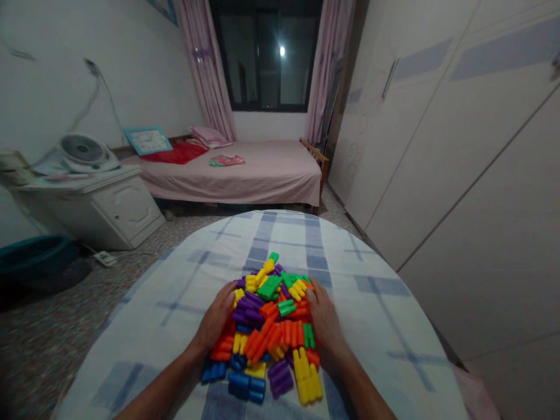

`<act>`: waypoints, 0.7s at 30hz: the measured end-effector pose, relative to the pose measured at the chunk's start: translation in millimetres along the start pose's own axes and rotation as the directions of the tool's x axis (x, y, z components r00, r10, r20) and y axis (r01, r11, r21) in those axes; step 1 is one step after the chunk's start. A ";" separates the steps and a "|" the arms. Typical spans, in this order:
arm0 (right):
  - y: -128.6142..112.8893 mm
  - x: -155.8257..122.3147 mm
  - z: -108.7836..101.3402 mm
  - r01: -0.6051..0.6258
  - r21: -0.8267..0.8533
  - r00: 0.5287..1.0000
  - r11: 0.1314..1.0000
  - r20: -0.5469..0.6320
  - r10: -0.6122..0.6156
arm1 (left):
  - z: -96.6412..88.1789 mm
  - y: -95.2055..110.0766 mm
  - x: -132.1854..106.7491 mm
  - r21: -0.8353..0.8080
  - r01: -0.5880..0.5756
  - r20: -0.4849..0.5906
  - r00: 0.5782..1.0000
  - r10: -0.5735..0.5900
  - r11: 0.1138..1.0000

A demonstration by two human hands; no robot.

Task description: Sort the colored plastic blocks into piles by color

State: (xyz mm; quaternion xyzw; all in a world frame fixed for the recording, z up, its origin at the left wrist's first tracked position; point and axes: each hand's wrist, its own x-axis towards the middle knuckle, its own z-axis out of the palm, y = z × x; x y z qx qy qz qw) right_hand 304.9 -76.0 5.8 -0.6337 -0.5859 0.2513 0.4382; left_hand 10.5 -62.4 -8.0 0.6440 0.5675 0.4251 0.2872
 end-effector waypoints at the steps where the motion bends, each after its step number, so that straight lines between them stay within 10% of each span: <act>1: -7.9 2.7 5.3 -0.028 0.038 0.999 0.999 0.021 0.028 | 9.8 8.2 4.3 -0.024 0.022 0.021 1.000 -0.022 0.999; 8: -61.9 12.8 27.4 0.105 0.137 0.982 0.985 0.145 -0.125 | 36.8 53.7 29.8 -0.156 -0.031 -0.031 0.999 0.027 0.987; 15: -86.9 -13.0 -14.5 0.293 0.024 0.945 0.956 0.148 -0.293 | -14.0 73.3 0.4 0.017 -0.223 0.056 0.974 0.221 0.975; 21: -11.8 -83.8 -27.7 0.089 -0.239 0.995 0.967 -0.018 -0.096 | -38.6 35.3 -96.3 0.298 -0.606 0.534 0.746 0.397 0.737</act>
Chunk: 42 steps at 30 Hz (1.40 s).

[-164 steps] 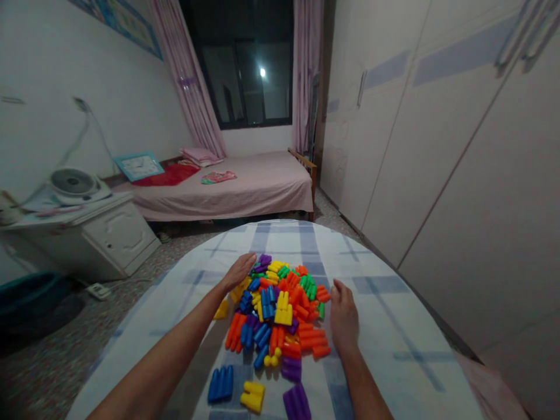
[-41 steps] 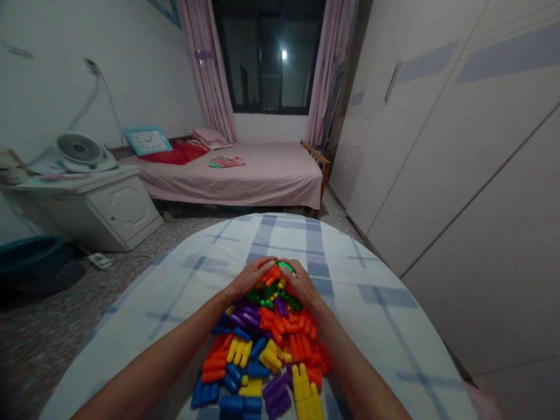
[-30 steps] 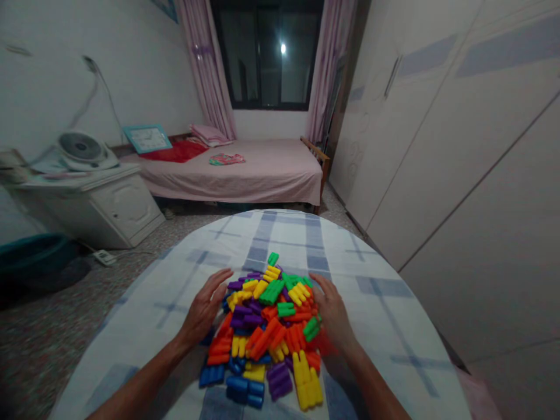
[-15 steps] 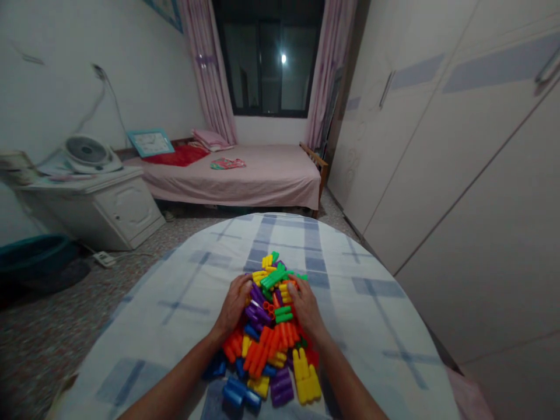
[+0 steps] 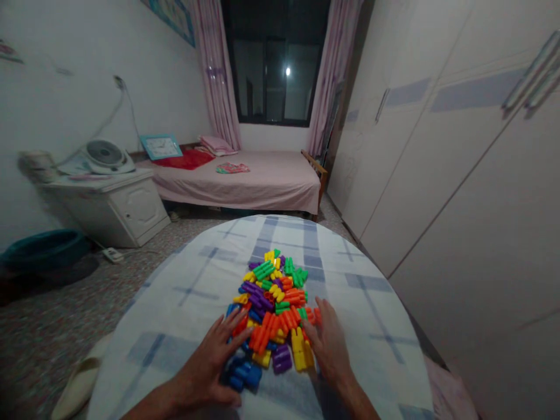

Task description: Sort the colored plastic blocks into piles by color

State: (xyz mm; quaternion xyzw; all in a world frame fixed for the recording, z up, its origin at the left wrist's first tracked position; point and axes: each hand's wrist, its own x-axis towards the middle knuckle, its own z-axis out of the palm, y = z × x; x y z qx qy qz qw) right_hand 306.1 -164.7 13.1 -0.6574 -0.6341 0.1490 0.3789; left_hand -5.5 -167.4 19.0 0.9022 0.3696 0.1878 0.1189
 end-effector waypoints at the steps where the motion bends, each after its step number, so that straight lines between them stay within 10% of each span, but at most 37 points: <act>1: 5.3 -13.9 8.9 -0.035 -0.003 0.999 0.999 -0.015 0.035 | 8.5 3.2 -6.2 0.044 -0.009 0.032 0.999 0.007 0.999; 7: -16.2 -31.9 65.1 0.102 -0.063 0.992 0.993 -0.062 -0.105 | 30.5 12.7 42.4 0.176 0.142 -0.091 0.988 -0.128 0.974; 12: -30.5 -2.8 63.9 0.149 -0.102 0.981 0.984 -0.106 -0.160 | 22.1 17.3 78.2 0.186 0.214 -0.166 0.969 -0.184 0.959; 18: -16.2 -55.5 27.7 0.157 -0.278 0.966 0.948 -0.155 -0.206 | 12.4 11.9 21.9 0.203 0.340 -0.240 0.926 -0.290 0.918; 24: 2.6 -98.4 13.8 0.018 -0.470 0.996 0.882 -0.069 -0.057 | 13.1 -9.7 -37.8 0.250 0.677 -0.287 0.735 -0.615 0.693; 42: -9.7 -91.9 6.0 0.071 -0.596 0.993 0.800 -0.035 -0.114 | -19.1 -19.7 -95.7 0.333 0.785 -0.356 0.617 -0.702 0.522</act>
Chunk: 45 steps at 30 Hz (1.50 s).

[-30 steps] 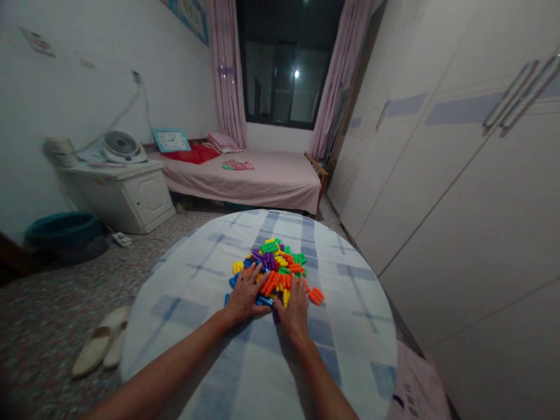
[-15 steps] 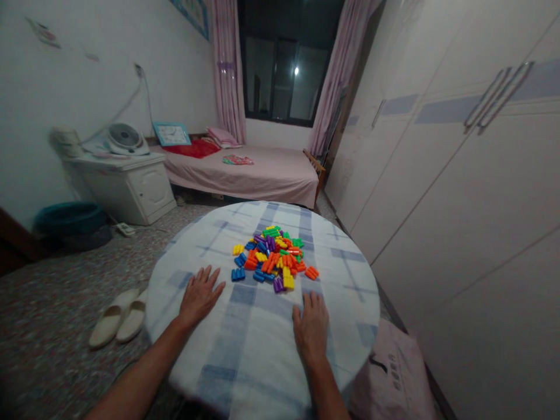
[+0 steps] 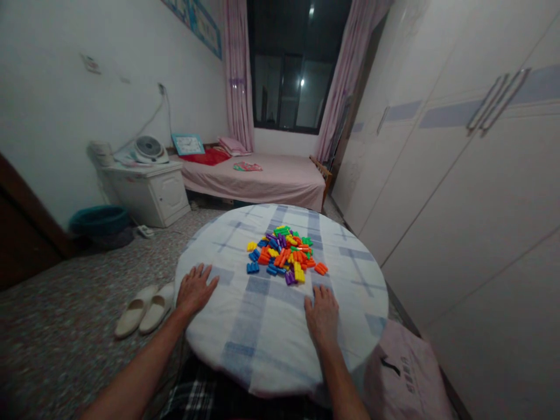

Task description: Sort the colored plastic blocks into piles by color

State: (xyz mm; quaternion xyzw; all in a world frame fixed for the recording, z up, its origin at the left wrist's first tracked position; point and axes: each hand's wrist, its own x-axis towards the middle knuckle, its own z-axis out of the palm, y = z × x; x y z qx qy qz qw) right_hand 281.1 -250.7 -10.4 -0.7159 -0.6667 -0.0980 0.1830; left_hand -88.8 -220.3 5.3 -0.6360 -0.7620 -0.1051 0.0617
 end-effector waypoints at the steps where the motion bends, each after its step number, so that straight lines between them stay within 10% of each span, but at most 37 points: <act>1: 0.6 0.2 0.6 0.006 0.005 1.000 1.000 -0.006 -0.006 | 0.6 0.5 0.1 -0.007 -0.003 -0.004 1.000 0.002 1.000; 45: 13.0 1.9 23.4 0.002 -0.015 0.999 1.000 -0.044 -0.003 | 9.4 0.6 2.0 -0.023 0.009 -0.036 0.999 -0.010 1.000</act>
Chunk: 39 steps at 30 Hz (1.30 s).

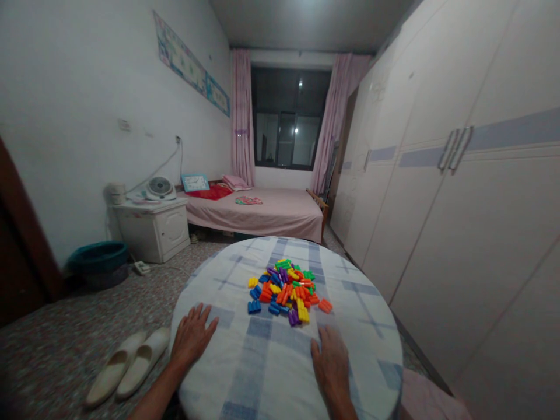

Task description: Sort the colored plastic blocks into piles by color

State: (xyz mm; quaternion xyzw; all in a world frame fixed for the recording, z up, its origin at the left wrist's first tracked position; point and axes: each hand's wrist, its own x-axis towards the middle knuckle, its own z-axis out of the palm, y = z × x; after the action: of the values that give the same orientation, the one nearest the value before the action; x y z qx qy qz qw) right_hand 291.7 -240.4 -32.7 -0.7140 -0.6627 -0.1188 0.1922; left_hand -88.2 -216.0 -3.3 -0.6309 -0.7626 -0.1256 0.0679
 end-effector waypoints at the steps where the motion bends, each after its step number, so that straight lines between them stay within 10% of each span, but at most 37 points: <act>1: 0.3 0.0 0.6 -0.004 0.004 1.000 1.000 0.001 0.004 | -0.1 0.2 0.0 0.005 0.002 -0.002 1.000 -0.002 1.000; 39: 4.1 -0.4 11.6 0.008 0.010 0.997 1.000 -0.071 -0.007 | 8.9 -2.5 3.6 0.007 0.016 0.027 0.999 -0.017 1.000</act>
State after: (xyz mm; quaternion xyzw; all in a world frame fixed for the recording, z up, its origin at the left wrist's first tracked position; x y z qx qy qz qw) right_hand 294.7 -235.9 -43.8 -0.7058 -0.6587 -0.1416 0.2190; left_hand -90.9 -210.6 -11.2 -0.6260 -0.7691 -0.1147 0.0587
